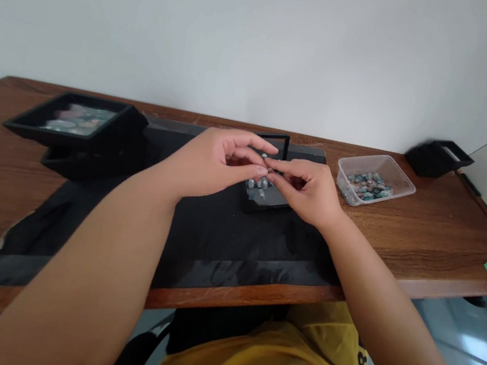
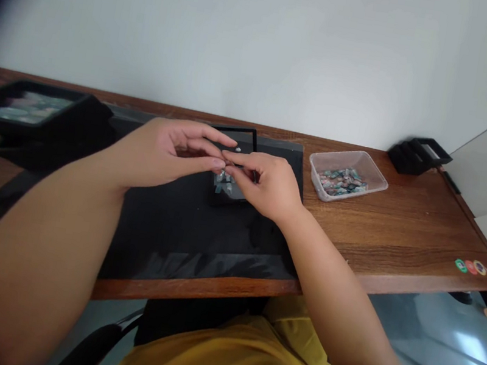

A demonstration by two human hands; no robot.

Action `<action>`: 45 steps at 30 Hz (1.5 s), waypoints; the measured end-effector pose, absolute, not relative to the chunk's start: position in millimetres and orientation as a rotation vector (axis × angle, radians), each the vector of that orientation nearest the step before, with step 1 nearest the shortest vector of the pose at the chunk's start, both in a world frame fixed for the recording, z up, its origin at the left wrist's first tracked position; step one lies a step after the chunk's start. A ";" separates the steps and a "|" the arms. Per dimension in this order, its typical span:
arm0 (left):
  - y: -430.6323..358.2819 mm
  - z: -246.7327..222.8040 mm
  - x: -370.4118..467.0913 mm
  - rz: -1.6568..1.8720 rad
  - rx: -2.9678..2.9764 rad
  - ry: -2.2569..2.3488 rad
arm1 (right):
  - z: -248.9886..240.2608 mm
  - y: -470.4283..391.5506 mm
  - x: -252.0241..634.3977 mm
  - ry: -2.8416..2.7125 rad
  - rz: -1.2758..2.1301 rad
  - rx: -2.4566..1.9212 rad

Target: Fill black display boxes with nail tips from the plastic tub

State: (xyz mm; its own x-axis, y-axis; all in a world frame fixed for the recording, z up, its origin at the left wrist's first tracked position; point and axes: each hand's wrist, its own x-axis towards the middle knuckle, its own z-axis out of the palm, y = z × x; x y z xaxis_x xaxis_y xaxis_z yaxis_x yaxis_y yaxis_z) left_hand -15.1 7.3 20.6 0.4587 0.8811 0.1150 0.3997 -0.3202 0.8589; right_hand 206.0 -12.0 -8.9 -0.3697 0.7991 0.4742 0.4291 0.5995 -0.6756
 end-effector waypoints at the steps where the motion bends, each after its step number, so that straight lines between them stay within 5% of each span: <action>1: 7.2 20.8 -15.1 0.772 1.906 1.068 | -9.6 -11.9 205.6 -2.000 0.565 -0.967; 45: 3.6 22.6 -14.8 0.835 1.838 1.002 | -12.8 -13.9 197.7 -1.644 0.932 -0.862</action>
State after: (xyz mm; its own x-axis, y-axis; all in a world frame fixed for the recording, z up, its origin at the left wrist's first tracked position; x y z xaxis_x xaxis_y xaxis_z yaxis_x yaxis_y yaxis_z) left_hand -14.8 3.6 22.6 0.4541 0.8786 0.1481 0.3040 -0.3090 0.9012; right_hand 197.7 -13.9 -12.8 -0.2290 0.8802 0.4156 0.0959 0.4453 -0.8902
